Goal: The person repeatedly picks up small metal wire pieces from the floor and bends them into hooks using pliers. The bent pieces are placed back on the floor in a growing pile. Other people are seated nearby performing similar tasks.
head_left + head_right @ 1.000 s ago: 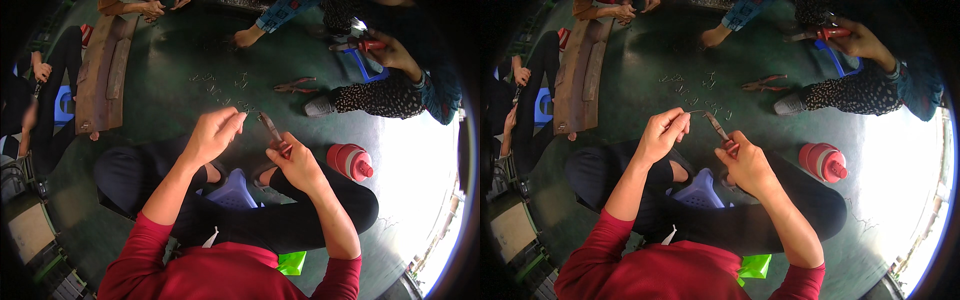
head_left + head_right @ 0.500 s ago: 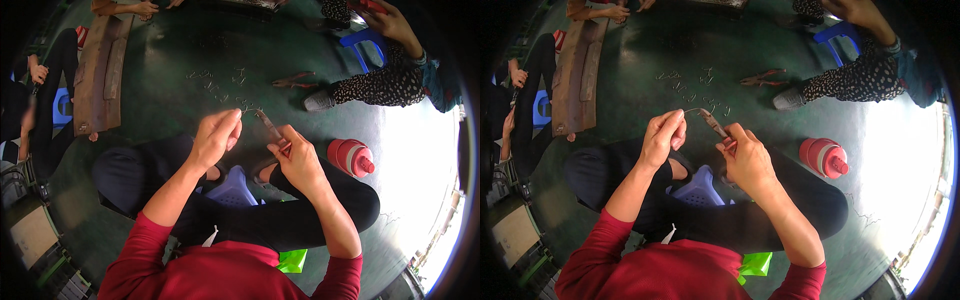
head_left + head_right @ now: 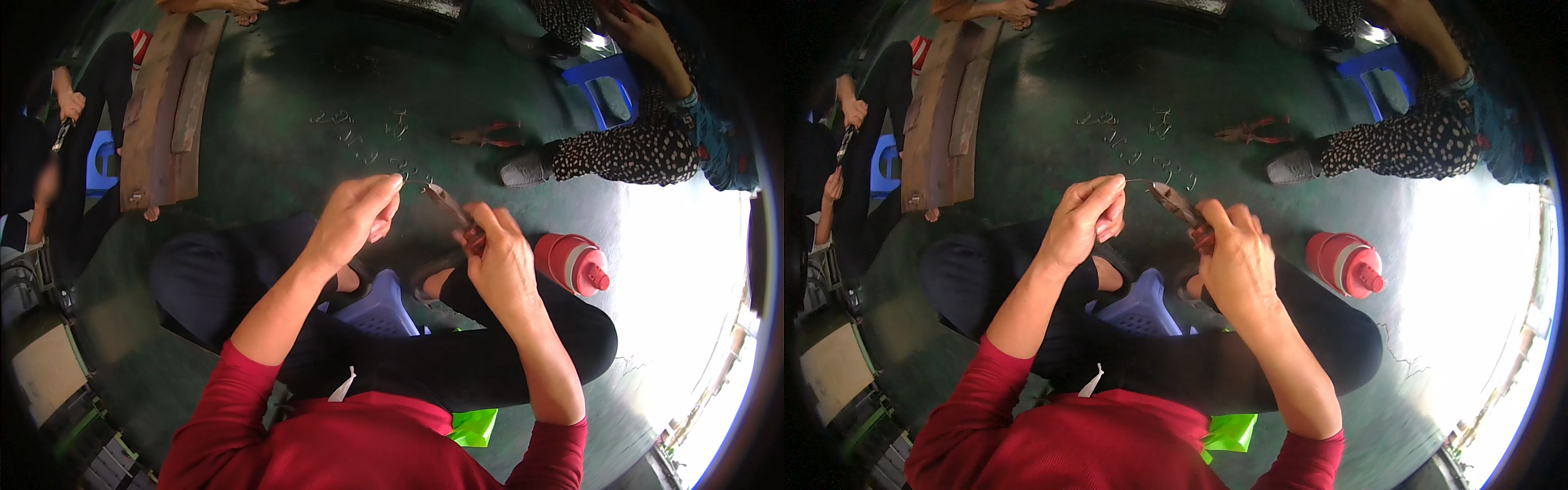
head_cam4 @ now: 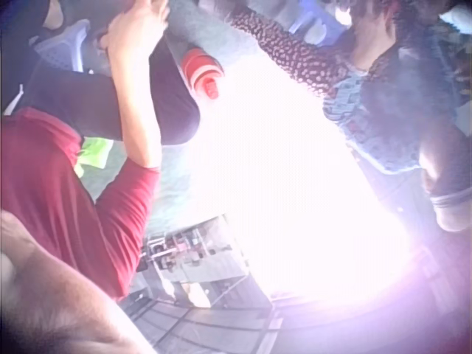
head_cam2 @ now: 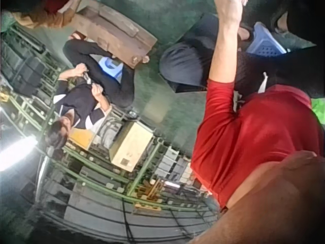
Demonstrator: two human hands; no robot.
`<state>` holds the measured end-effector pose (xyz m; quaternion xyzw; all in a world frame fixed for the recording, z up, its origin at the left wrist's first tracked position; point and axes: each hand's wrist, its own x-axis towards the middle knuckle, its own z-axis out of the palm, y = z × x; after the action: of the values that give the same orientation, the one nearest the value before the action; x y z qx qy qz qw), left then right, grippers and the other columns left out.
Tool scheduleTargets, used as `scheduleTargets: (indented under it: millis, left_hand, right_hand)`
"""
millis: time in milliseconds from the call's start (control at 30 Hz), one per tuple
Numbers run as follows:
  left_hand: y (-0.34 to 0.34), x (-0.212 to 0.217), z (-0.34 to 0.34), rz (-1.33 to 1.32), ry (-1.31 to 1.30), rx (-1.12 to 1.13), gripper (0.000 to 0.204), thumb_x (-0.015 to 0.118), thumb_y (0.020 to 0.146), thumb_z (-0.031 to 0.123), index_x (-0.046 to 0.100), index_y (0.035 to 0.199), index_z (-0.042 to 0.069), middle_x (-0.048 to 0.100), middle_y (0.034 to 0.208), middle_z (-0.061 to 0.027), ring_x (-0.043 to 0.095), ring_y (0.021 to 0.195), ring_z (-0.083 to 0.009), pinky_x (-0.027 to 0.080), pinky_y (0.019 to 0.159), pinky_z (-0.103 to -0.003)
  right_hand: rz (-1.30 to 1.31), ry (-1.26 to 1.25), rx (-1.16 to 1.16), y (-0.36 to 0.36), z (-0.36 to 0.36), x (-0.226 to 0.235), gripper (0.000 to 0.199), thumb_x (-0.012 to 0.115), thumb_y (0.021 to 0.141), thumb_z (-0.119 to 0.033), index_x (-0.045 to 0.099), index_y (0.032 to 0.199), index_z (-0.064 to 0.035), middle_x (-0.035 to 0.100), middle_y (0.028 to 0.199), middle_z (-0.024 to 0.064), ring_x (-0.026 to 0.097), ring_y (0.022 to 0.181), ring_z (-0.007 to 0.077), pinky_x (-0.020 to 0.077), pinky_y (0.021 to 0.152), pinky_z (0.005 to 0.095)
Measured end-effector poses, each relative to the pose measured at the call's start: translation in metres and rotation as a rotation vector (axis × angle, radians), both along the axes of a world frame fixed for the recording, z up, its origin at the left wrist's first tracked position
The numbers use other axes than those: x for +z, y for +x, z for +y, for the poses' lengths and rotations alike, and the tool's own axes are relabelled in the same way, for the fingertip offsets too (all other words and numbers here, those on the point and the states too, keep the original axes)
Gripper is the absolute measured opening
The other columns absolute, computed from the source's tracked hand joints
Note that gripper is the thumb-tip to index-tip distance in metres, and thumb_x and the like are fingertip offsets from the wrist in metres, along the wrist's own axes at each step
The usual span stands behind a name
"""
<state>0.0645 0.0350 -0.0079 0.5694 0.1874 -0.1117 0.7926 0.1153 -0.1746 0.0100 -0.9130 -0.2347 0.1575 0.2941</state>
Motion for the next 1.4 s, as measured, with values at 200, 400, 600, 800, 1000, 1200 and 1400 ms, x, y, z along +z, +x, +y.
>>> scheduleTargets:
  millis: [200,400,600,800,1000,1200,1400]
  left_hand:
    - [0.007,0.003,0.021,-0.192,0.649,-0.018,0.033,0.053,0.099,0.025,0.068,0.084,0.0,0.059,0.069,-0.0031,0.053,0.059,-0.0079,0.04,0.057,-0.022]
    - [-0.001,0.0,0.009,-0.34,0.758,-0.109,0.013,0.065,0.089,0.002,0.072,0.099,0.002,0.069,0.083,-0.0053,0.063,0.07,-0.0104,0.049,0.066,-0.025]
    - [0.005,-0.003,0.009,-0.073,0.201,0.105,0.011,0.066,0.09,0.008,0.07,0.099,0.002,0.069,0.085,-0.0068,0.065,0.071,-0.0124,0.052,0.065,-0.024]
    - [0.006,-0.004,0.01,-0.052,0.091,0.176,0.012,0.067,0.09,0.011,0.068,0.096,0.001,0.069,0.084,-0.0086,0.066,0.07,-0.0131,0.052,0.063,-0.025]
    - [0.005,-0.004,0.002,-0.095,0.263,0.196,0.011,0.067,0.089,0.009,0.067,0.092,-0.002,0.069,0.081,-0.0066,0.065,0.069,-0.0115,0.052,0.063,-0.024]
    - [0.005,-0.006,-0.002,-0.099,0.312,0.213,0.009,0.068,0.088,0.007,0.067,0.091,-0.002,0.069,0.08,-0.0067,0.066,0.069,-0.0109,0.053,0.063,-0.024]
    - [0.004,-0.007,-0.004,-0.114,0.322,0.214,0.01,0.069,0.087,0.006,0.067,0.09,-0.002,0.069,0.079,-0.0069,0.065,0.069,-0.0107,0.054,0.063,-0.024]
  right_hand:
    - [0.066,-0.081,0.032,0.003,0.002,-0.001,0.023,0.068,0.083,-0.005,0.06,0.105,-0.005,0.06,0.086,0.0145,0.063,0.081,0.0323,0.0496,0.07,0.0404]
    - [-0.164,-0.258,0.085,0.002,0.0,0.002,0.032,0.065,0.074,-0.002,0.06,0.104,-0.0126,0.057,0.091,0.0102,0.06,0.09,0.0323,0.0484,0.073,0.0468]
    - [0.457,0.051,-0.065,0.008,0.001,0.01,0.028,0.07,0.081,-0.007,0.059,0.106,-0.0054,0.062,0.091,0.012,0.064,0.089,0.0304,0.0503,0.077,0.0402]
    - [0.105,-0.034,0.034,-0.005,0.008,0.001,0.031,0.067,0.08,-0.004,0.058,0.11,-0.0054,0.061,0.093,0.012,0.062,0.087,0.0305,0.0499,0.075,0.04]
    - [-0.251,-0.173,0.102,-0.008,0.006,-0.005,0.045,0.061,0.07,0.006,0.056,0.112,-0.0081,0.058,0.098,0.0119,0.058,0.093,0.0337,0.0466,0.08,0.0438]
    - [-0.31,-0.214,0.098,-0.008,0.006,-0.006,0.046,0.061,0.069,0.006,0.056,0.113,-0.0067,0.057,0.099,0.0127,0.057,0.092,0.0333,0.0451,0.082,0.0435]
    - [-0.327,-0.221,0.09,-0.008,0.005,-0.008,0.047,0.061,0.069,0.005,0.056,0.114,-0.0065,0.057,0.099,0.0127,0.057,0.092,0.033,0.0449,0.081,0.0433]
